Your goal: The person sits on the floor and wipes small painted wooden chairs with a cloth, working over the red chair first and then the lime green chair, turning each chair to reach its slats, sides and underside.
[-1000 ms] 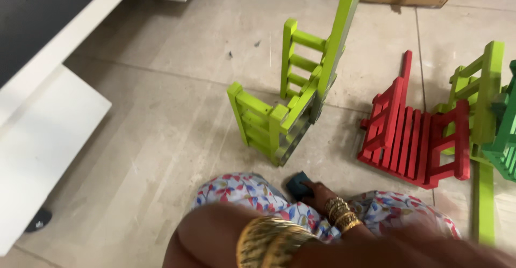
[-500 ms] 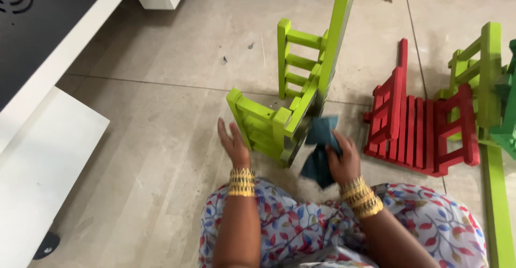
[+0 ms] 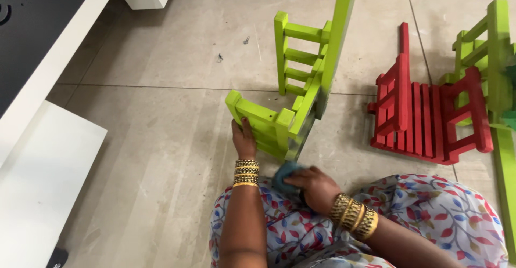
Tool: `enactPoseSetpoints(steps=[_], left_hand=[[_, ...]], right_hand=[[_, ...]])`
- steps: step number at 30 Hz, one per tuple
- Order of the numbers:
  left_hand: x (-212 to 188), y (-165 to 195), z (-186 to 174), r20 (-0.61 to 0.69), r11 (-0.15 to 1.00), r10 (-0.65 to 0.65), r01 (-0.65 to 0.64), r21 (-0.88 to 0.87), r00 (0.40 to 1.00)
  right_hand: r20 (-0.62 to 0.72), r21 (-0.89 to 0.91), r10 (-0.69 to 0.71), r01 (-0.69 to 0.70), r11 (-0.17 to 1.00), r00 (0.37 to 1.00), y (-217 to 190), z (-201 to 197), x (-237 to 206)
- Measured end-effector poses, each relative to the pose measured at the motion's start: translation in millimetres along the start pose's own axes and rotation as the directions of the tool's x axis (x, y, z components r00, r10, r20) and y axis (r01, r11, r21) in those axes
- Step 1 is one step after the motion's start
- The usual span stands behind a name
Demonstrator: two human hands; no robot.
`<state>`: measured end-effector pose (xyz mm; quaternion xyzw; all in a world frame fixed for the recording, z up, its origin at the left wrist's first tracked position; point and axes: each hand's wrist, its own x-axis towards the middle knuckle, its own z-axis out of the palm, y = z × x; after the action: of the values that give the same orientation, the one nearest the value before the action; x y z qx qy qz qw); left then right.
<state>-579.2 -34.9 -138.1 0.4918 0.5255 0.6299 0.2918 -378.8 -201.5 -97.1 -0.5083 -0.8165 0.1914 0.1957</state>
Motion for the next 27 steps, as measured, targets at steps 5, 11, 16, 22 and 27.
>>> enactPoseSetpoints(steps=[5,11,16,22,27], left_hand=[[-20.9,1.9,1.7,-0.022,0.964,-0.025,0.03,0.263,0.999],[-48.2,10.5,10.0,0.058,0.927,0.061,-0.078,0.367,0.996],[-53.0,18.9,13.7,0.103,0.896,0.048,-0.088,0.435,0.994],[-53.0,25.9,18.9,0.177,0.909,0.031,-0.101,0.404,0.984],[-74.6,26.6,20.6,0.326,0.93,0.07,-0.18,0.321,0.943]], right_hand=[[-0.452,0.218,-0.078,0.195,0.956,0.889,-5.4,-58.0,-13.0],[-0.762,-0.089,-0.119,0.079,0.993,0.637,2.6,-98.8,-4.1],[-0.672,-0.323,-0.265,0.049,0.945,0.692,3.1,-50.6,0.5],[-0.624,-0.315,-0.375,0.219,0.924,0.686,5.2,-31.7,-29.2],[-0.57,-0.44,-0.235,-0.051,0.896,0.788,-1.8,-21.7,14.8]])
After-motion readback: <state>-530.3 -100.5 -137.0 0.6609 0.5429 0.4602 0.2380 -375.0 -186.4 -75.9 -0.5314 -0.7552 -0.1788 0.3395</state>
